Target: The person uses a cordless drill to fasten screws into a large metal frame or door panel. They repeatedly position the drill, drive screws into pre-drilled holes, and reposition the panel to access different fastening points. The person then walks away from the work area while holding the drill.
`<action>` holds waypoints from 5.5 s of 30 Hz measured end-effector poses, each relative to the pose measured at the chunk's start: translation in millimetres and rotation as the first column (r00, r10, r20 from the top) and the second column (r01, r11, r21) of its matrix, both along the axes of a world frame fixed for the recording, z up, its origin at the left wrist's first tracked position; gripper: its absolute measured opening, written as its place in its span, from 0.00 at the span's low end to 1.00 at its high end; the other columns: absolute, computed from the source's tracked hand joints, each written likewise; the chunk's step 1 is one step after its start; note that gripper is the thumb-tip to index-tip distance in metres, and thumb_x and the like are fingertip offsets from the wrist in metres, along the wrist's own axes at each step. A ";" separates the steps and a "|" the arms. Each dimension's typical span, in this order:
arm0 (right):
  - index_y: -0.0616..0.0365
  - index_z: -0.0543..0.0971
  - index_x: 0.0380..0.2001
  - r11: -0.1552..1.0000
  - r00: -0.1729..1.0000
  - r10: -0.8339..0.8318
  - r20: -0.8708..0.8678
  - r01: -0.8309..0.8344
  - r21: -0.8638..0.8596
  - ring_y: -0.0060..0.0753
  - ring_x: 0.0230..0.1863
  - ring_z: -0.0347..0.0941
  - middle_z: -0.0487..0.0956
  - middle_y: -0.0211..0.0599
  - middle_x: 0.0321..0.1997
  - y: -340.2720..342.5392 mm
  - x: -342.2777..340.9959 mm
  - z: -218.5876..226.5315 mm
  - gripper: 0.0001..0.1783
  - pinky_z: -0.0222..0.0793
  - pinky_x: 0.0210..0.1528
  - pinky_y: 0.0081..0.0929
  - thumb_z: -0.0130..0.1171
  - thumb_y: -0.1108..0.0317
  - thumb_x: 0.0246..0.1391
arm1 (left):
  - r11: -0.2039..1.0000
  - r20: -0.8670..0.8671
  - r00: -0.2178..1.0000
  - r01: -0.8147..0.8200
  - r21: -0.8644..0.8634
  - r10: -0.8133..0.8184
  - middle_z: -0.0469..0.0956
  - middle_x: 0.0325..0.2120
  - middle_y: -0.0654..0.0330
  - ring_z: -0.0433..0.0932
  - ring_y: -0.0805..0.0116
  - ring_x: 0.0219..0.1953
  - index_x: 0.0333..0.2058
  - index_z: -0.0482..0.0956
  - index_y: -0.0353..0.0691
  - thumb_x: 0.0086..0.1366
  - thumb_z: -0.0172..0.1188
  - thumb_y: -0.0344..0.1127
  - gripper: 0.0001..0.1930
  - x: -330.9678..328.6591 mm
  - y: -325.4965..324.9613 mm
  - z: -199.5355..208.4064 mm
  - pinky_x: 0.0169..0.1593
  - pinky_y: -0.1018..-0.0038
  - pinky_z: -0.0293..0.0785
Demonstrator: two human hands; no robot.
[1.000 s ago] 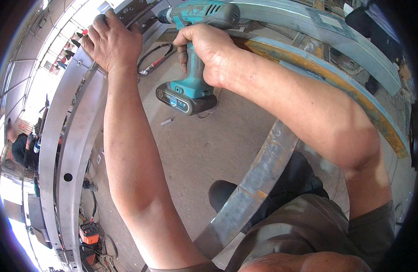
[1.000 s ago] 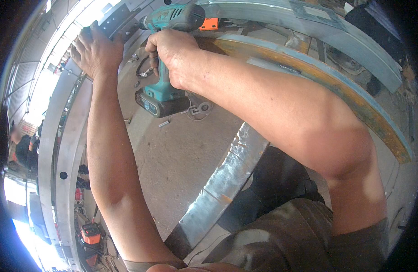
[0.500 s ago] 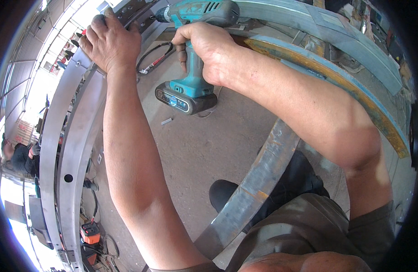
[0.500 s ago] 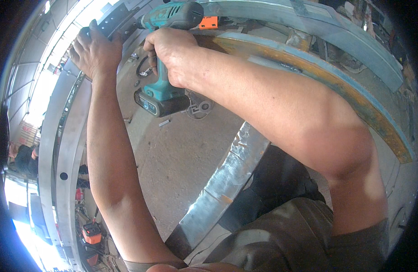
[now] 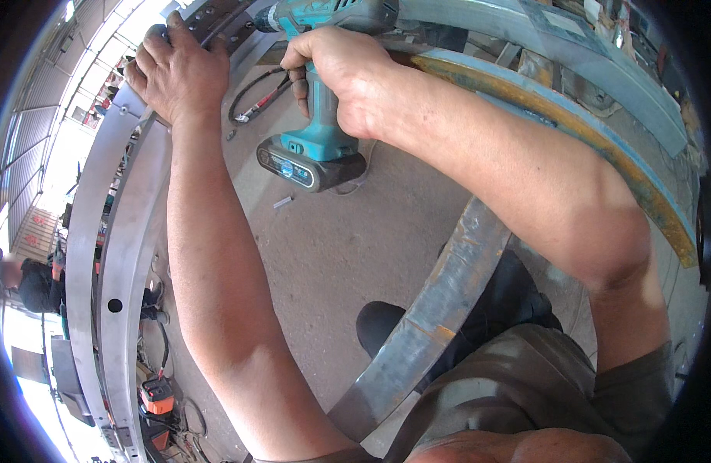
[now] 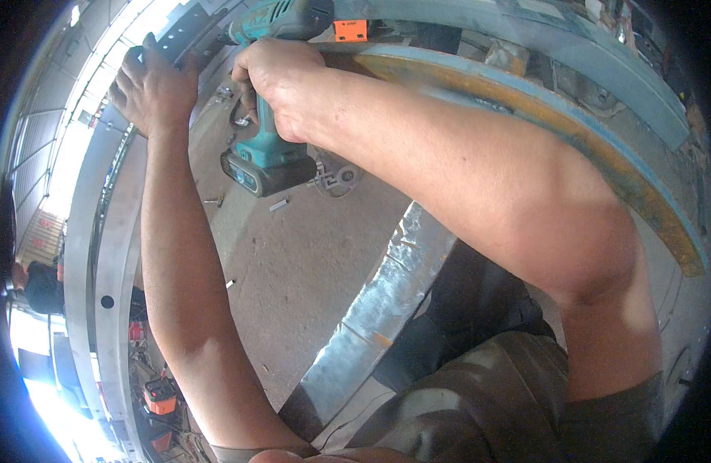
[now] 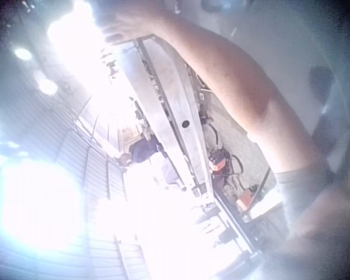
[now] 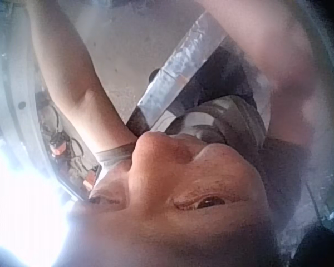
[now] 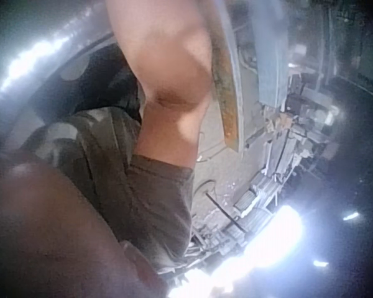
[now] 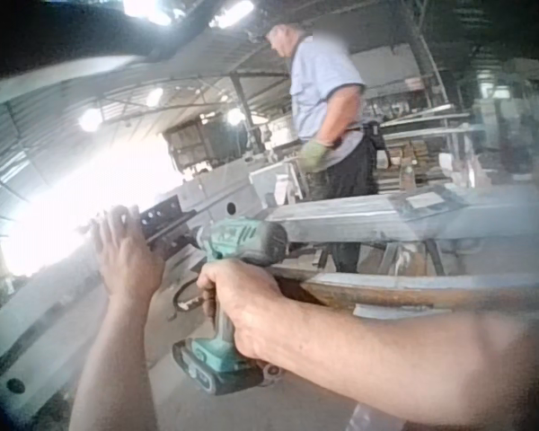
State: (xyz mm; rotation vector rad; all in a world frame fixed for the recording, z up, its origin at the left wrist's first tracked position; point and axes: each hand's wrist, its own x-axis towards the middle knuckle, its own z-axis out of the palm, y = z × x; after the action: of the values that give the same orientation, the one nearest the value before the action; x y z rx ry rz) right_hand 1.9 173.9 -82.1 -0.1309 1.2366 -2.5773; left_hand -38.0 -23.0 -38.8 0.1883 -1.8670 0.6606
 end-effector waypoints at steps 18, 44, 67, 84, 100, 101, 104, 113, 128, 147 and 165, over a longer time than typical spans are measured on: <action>0.56 0.79 0.27 0.990 0.993 0.042 -0.109 -0.026 0.140 0.25 0.26 0.75 0.77 0.31 0.26 5.9 -1.3 -4.3 0.03 0.74 0.31 0.31 0.62 0.71 0.52 | 0.997 -0.012 0.998 -0.057 -0.049 0.056 0.69 0.64 0.53 0.65 0.54 0.68 0.68 0.67 0.54 0.63 0.63 0.63 0.38 3.2 1.0 1.8 0.71 0.50 0.51; 0.56 0.78 0.25 0.989 0.992 0.051 -0.113 -0.034 0.142 0.25 0.26 0.75 0.77 0.31 0.25 4.6 -8.4 -6.8 0.04 0.74 0.33 0.31 0.62 0.72 0.53 | 0.999 -0.018 0.999 -0.032 -0.040 0.031 0.70 0.62 0.55 0.67 0.54 0.66 0.67 0.68 0.54 0.62 0.64 0.61 0.38 3.3 1.6 2.5 0.69 0.51 0.55; 0.55 0.74 0.18 0.878 0.916 -0.364 -0.167 0.397 0.266 0.31 0.20 0.67 0.71 0.35 0.19 -29.6 8.6 -3.1 0.06 0.63 0.23 0.32 0.56 0.72 0.46 | 0.963 -0.054 0.992 -0.122 -0.242 0.112 0.67 0.68 0.54 0.63 0.56 0.71 0.69 0.66 0.58 0.65 0.56 0.69 0.39 -3.2 -37.5 1.4 0.72 0.56 0.54; 0.56 0.75 0.20 0.995 0.990 0.102 -0.102 -0.102 -0.003 0.32 0.19 0.67 0.72 0.35 0.19 0.3 -10.6 -20.1 0.06 0.64 0.23 0.32 0.57 0.69 0.48 | 0.965 0.048 0.994 -0.081 -0.249 0.096 0.78 0.58 0.55 0.74 0.56 0.63 0.61 0.75 0.49 0.65 0.62 0.63 0.32 30.3 -52.7 11.8 0.68 0.52 0.62; 0.55 0.77 0.20 0.927 0.944 -0.276 -0.179 0.311 0.210 0.27 0.19 0.67 0.73 0.31 0.19 -23.8 5.1 -12.7 0.06 0.65 0.23 0.28 0.57 0.70 0.50 | 0.966 0.050 0.998 -0.026 -0.258 0.040 0.80 0.55 0.57 0.76 0.55 0.60 0.50 0.82 0.43 0.66 0.59 0.66 0.31 33.2 -54.0 13.3 0.65 0.56 0.66; 0.55 0.77 0.21 0.930 0.947 -0.273 -0.170 0.305 0.205 0.27 0.19 0.67 0.73 0.31 0.20 -24.5 4.3 -12.2 0.06 0.65 0.23 0.28 0.57 0.71 0.50 | 0.969 0.054 0.998 -0.018 -0.246 0.032 0.81 0.55 0.59 0.76 0.56 0.60 0.48 0.83 0.45 0.66 0.58 0.67 0.30 33.1 -56.1 15.3 0.65 0.55 0.66; 0.56 0.78 0.22 0.984 0.978 0.171 -0.120 -0.176 -0.039 0.27 0.19 0.68 0.74 0.31 0.20 -4.9 -10.9 -17.9 0.05 0.67 0.24 0.27 0.57 0.71 0.50 | 0.957 0.004 1.000 0.013 -0.288 -0.012 0.81 0.57 0.64 0.77 0.58 0.61 0.45 0.85 0.52 0.67 0.57 0.67 0.26 31.2 -59.4 18.5 0.64 0.53 0.66; 0.58 0.79 0.25 0.989 0.988 0.143 -0.050 -0.140 0.056 0.29 0.20 0.70 0.74 0.33 0.21 -1.0 -15.9 -17.4 0.03 0.68 0.25 0.28 0.57 0.72 0.50 | 0.942 0.003 0.999 0.048 -0.333 -0.050 0.80 0.57 0.65 0.76 0.58 0.61 0.42 0.86 0.54 0.68 0.58 0.64 0.22 27.3 -64.1 16.0 0.66 0.53 0.64; 0.59 0.78 0.26 0.993 0.984 0.048 -0.169 -0.029 0.112 0.28 0.22 0.72 0.75 0.36 0.23 -5.3 -12.0 -21.5 0.06 0.71 0.28 0.31 0.62 0.70 0.53 | 0.961 -0.019 0.990 0.131 -0.244 -0.139 0.82 0.55 0.67 0.79 0.61 0.57 0.40 0.86 0.52 0.66 0.60 0.62 0.21 28.4 -54.1 17.8 0.63 0.57 0.66; 0.57 0.79 0.38 0.955 0.964 -0.099 -0.247 0.162 0.249 0.26 0.26 0.76 0.78 0.34 0.29 -2.8 -4.3 -12.4 0.14 0.72 0.28 0.30 0.65 0.57 0.60 | 0.966 -0.066 0.975 0.201 -0.164 -0.214 0.82 0.54 0.65 0.77 0.60 0.59 0.34 0.85 0.49 0.64 0.64 0.56 0.17 31.6 -41.7 10.0 0.66 0.52 0.64; 0.55 0.79 0.31 0.972 0.967 0.046 -0.249 0.014 0.235 0.24 0.22 0.72 0.77 0.29 0.25 4.6 -8.8 -15.1 0.07 0.72 0.28 0.28 0.64 0.64 0.60 | 0.972 -0.053 0.981 0.177 -0.152 -0.187 0.80 0.56 0.64 0.75 0.61 0.62 0.35 0.85 0.49 0.66 0.63 0.57 0.18 31.9 -40.6 7.0 0.67 0.52 0.62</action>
State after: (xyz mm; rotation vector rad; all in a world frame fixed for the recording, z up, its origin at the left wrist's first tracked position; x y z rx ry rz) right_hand -6.9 178.6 -97.2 -0.4305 1.6140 -2.4323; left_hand -6.1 -63.7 -31.8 -0.0558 -1.7390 0.6526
